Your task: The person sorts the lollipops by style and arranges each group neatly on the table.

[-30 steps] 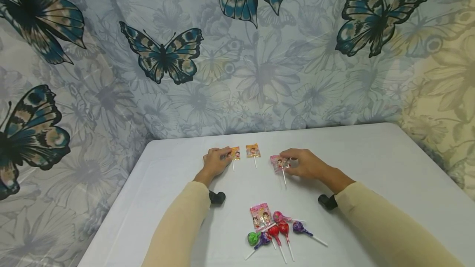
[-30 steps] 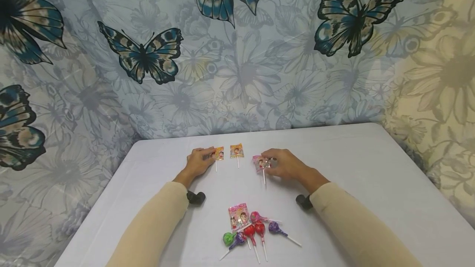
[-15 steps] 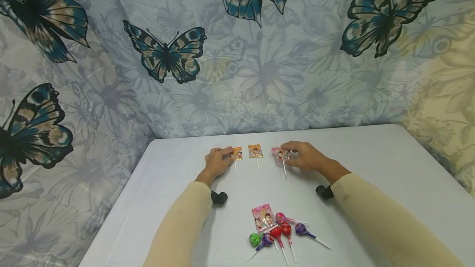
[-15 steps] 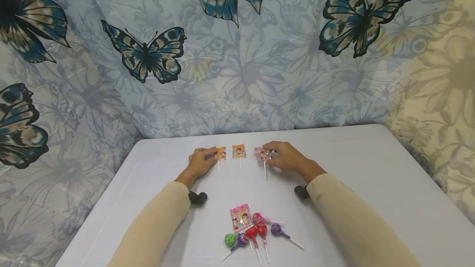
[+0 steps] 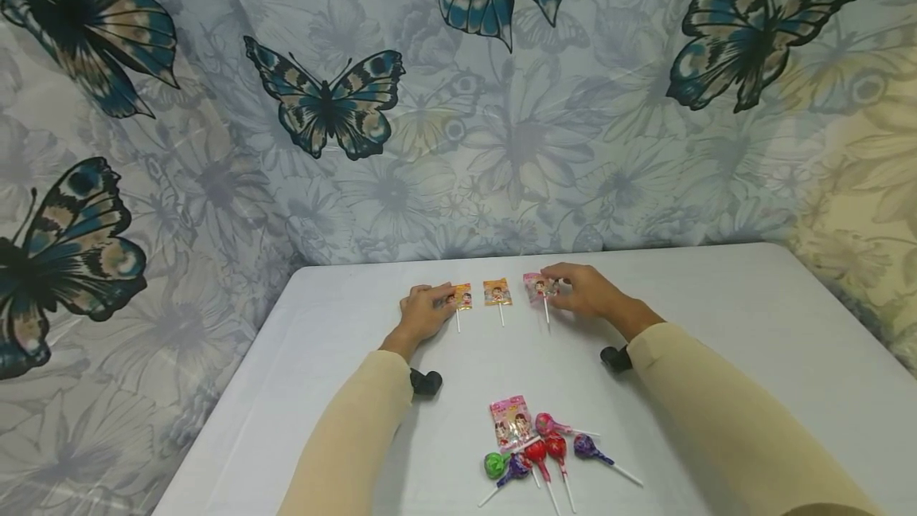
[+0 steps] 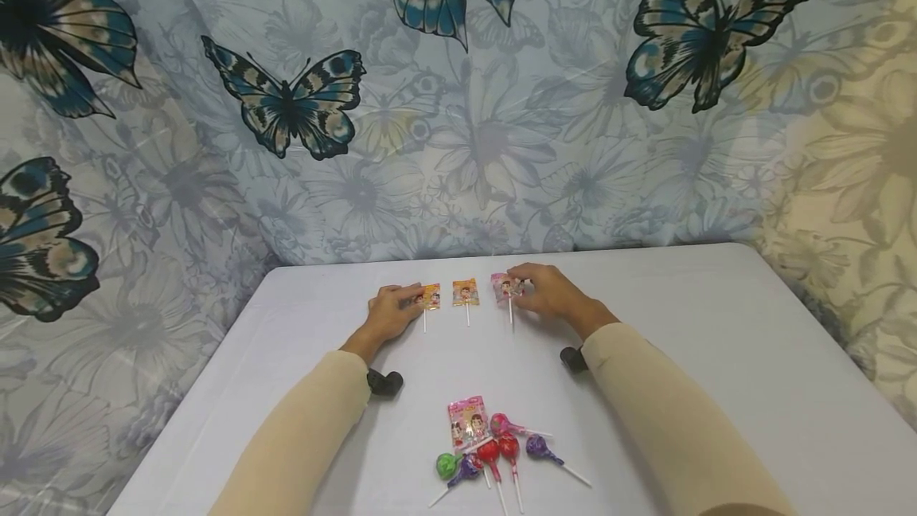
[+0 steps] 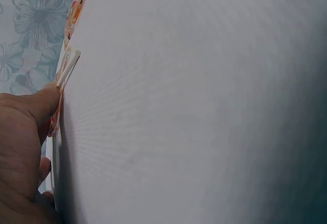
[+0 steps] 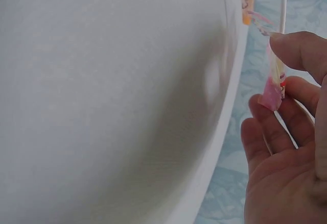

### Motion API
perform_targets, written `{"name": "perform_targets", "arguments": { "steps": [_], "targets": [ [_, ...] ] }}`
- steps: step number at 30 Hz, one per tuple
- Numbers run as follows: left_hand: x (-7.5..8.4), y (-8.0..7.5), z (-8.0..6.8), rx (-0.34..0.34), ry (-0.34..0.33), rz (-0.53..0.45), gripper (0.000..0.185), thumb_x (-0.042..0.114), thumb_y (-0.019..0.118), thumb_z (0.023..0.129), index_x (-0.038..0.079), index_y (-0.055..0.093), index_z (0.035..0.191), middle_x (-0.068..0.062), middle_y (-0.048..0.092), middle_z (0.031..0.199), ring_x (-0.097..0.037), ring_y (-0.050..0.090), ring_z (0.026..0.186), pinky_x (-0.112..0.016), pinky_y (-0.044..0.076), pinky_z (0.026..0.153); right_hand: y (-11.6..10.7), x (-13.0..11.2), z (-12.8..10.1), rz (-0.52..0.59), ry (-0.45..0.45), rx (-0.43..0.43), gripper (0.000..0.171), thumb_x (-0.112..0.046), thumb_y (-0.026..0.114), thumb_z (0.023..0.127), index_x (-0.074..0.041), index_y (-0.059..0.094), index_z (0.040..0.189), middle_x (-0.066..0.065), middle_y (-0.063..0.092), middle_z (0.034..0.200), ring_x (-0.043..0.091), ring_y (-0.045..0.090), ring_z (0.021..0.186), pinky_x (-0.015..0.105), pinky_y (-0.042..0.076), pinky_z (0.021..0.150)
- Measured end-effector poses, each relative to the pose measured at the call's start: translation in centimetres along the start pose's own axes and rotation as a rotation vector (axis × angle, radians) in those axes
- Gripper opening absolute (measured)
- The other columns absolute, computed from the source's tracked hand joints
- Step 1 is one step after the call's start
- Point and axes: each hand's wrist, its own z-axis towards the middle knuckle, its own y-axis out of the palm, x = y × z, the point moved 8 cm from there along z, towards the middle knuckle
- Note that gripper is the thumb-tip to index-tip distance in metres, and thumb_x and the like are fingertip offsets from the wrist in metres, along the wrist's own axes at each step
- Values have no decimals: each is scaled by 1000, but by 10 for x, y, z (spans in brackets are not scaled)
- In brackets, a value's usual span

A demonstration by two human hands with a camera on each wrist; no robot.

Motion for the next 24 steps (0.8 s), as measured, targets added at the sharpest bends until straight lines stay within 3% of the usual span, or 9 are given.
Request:
{"name": "perform_targets", "arguments": {
  "steps": [14, 24],
  "targets": [
    [1, 1, 0, 9, 16, -12, 38, 26, 67, 92, 19, 64, 129, 9, 52, 138, -23, 36, 130, -51, 17, 104, 11, 9, 9, 4, 137, -45, 52, -14, 71, 85, -1, 56, 133, 21, 53, 133, 41, 47, 123, 54, 36, 99],
    [2, -2, 0, 21, 25, 0, 38, 26, 67, 92, 17, 64, 129, 9, 53, 137, -24, 36, 130, -50, 18, 104, 20, 12, 13, -26, 155, -106, 47, -9, 68, 87, 2, 57, 131, 18, 53, 134, 40, 40, 129, 53, 29, 105]
  ]
}}
